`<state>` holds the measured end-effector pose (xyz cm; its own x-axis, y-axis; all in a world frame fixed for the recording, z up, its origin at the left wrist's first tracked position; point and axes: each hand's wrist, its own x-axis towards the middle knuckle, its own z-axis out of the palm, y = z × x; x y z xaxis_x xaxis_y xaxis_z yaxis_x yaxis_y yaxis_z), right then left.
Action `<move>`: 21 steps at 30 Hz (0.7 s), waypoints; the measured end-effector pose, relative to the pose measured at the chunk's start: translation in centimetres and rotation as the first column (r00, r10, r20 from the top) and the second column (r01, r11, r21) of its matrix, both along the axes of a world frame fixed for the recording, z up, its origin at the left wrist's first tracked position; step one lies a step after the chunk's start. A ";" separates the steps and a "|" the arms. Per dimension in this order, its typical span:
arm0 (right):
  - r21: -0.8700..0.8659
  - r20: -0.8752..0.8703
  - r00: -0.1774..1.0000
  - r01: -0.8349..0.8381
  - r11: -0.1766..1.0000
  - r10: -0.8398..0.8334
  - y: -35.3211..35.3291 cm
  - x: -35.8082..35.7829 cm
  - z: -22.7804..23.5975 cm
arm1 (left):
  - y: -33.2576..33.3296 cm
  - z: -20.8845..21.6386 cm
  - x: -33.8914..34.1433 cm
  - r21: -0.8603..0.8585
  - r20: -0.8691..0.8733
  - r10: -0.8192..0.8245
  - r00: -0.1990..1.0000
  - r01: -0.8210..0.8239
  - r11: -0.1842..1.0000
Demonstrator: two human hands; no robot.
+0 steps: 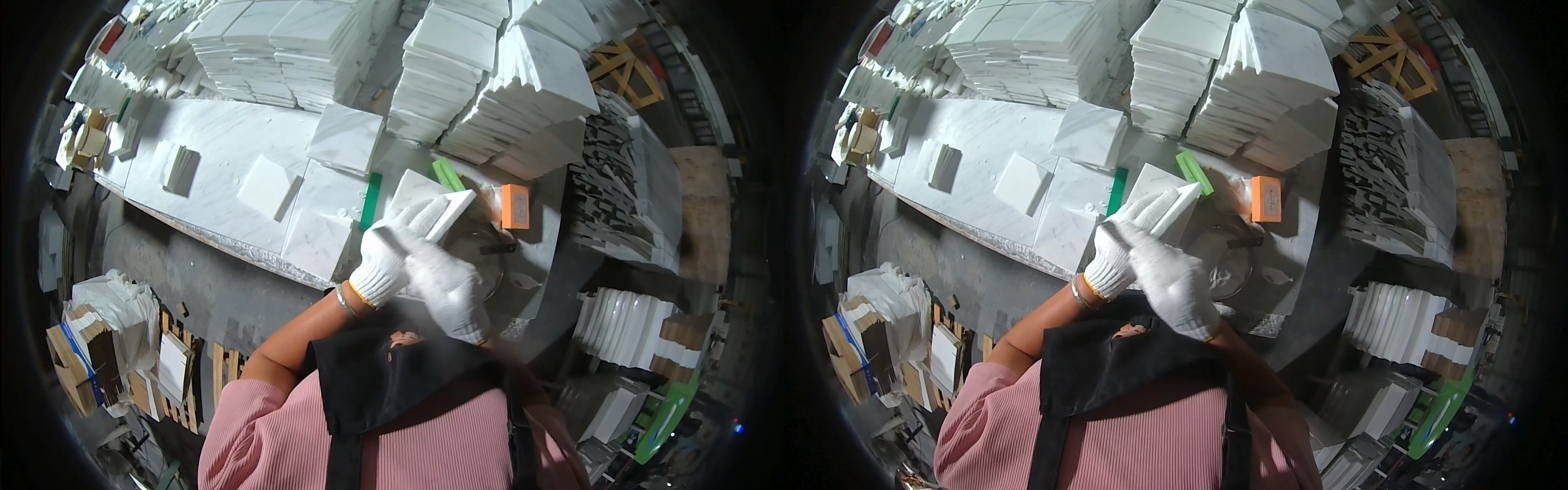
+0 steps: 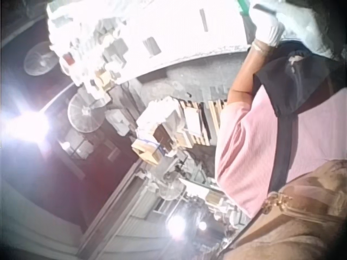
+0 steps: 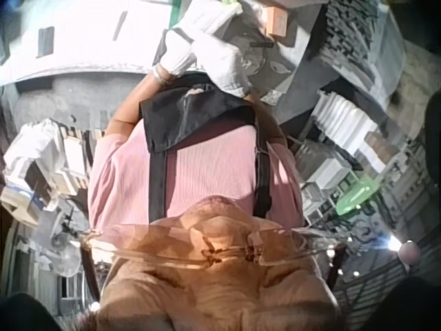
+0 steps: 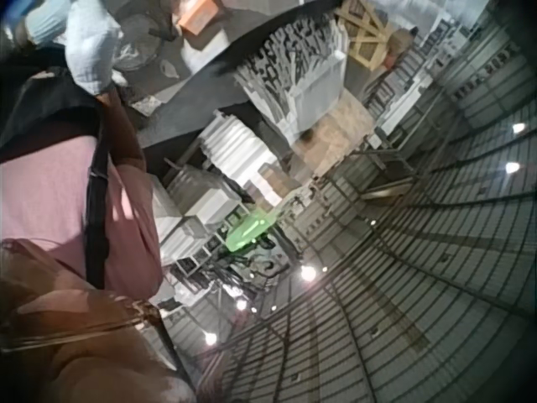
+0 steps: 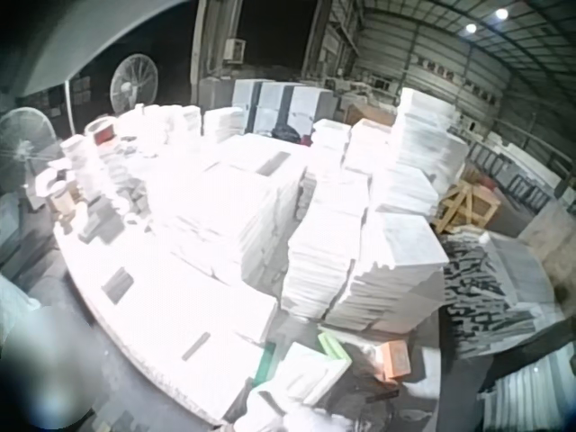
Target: The person smooths the edges of white rectangular tiles using a handheld tool and then rubs the tile surfaces with green and orange blocks. The person handles tiles one at a time, turning them over and working on different edges and faces.
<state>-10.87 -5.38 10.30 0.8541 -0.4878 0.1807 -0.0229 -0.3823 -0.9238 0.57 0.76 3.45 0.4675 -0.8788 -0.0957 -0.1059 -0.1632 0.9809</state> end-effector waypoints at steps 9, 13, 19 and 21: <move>0.114 -0.136 0.954 0.282 0.953 -0.267 -6.8 1.9 1.2 | -0.1 2.0 0.8 -0.182 0.626 0.151 0.765 -0.045 0.982; 0.146 -0.160 0.945 0.310 0.940 -0.287 -6.1 1.6 1.2 | 0.1 1.7 0.9 -0.196 0.634 0.152 0.758 -0.033 0.980; 0.107 -0.138 0.981 0.151 0.983 -0.136 -0.1 0.7 1.2 | -0.4 1.6 0.8 0.291 0.649 -0.174 0.740 -0.031 0.956; 0.204 -0.153 0.979 0.163 0.965 -0.133 -0.1 0.6 2.3 | 0.5 0.6 0.5 -0.064 0.701 0.106 0.705 -0.085 0.994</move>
